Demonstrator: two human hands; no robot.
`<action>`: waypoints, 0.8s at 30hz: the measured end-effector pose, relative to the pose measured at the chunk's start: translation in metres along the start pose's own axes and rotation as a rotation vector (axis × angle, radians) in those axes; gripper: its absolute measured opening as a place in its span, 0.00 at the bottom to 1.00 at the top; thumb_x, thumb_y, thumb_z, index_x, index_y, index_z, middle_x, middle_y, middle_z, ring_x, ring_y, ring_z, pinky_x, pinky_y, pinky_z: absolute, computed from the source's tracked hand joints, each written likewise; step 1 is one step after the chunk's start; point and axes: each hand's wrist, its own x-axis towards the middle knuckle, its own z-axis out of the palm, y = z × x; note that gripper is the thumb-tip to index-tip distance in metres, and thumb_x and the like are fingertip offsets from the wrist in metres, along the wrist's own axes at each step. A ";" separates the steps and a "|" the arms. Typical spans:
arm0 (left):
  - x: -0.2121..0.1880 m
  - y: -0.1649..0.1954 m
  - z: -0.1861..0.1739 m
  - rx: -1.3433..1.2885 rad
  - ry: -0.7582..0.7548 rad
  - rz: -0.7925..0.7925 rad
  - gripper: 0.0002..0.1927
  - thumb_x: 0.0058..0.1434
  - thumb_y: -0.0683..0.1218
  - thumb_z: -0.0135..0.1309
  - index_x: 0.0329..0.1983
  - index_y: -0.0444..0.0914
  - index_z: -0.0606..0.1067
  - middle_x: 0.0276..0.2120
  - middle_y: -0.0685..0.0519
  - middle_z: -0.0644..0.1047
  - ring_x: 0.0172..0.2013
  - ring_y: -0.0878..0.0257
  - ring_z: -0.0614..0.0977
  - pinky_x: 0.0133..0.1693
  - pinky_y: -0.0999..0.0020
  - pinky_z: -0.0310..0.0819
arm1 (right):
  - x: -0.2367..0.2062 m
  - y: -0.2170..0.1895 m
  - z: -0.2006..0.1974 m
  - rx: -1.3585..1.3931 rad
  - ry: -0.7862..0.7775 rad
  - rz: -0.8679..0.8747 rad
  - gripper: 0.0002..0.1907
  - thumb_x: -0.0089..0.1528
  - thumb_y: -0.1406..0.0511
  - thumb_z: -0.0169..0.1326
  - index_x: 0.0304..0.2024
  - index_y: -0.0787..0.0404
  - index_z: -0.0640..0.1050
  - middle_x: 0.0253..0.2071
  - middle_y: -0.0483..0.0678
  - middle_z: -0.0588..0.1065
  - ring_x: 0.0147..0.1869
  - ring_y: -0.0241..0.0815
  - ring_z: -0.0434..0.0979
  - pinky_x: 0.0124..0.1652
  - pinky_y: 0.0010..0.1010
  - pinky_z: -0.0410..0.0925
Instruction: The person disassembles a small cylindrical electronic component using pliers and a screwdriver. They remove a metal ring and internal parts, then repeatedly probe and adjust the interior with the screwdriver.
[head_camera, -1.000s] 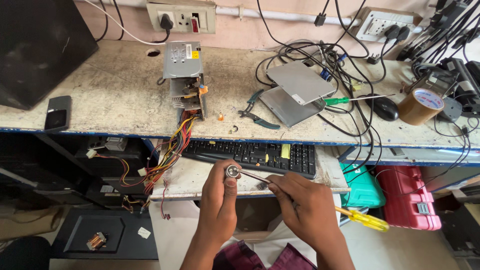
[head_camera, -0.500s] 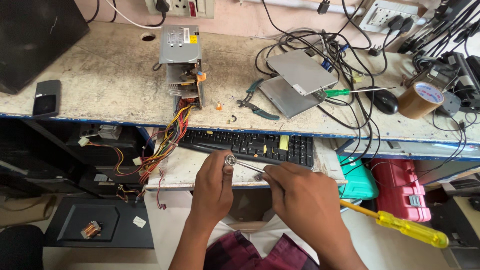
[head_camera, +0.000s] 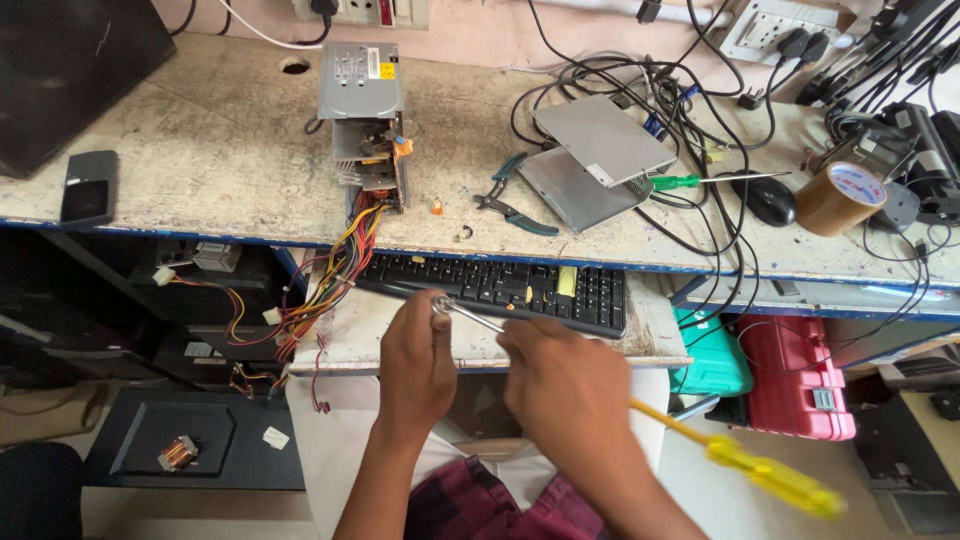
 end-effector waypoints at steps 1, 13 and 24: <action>-0.001 -0.004 0.002 0.009 0.011 0.001 0.15 0.74 0.48 0.39 0.49 0.31 0.71 0.33 0.37 0.74 0.36 0.37 0.77 0.38 0.49 0.70 | 0.000 -0.002 0.012 0.014 0.009 0.020 0.07 0.57 0.65 0.55 0.34 0.52 0.84 0.33 0.48 0.81 0.29 0.55 0.81 0.29 0.45 0.72; -0.009 -0.055 0.014 0.083 0.056 -0.040 0.09 0.70 0.41 0.42 0.45 0.31 0.70 0.33 0.35 0.74 0.36 0.34 0.76 0.38 0.46 0.69 | -0.001 0.003 0.085 0.077 -0.016 0.036 0.08 0.58 0.66 0.54 0.37 0.54 0.83 0.33 0.50 0.81 0.32 0.56 0.81 0.32 0.46 0.73; -0.010 -0.054 0.003 0.042 -0.032 -0.011 0.08 0.68 0.38 0.44 0.48 0.31 0.71 0.32 0.35 0.75 0.36 0.34 0.76 0.37 0.47 0.70 | 0.031 0.019 0.057 0.025 -0.205 -0.061 0.08 0.55 0.64 0.56 0.32 0.54 0.85 0.29 0.56 0.80 0.33 0.58 0.81 0.35 0.47 0.73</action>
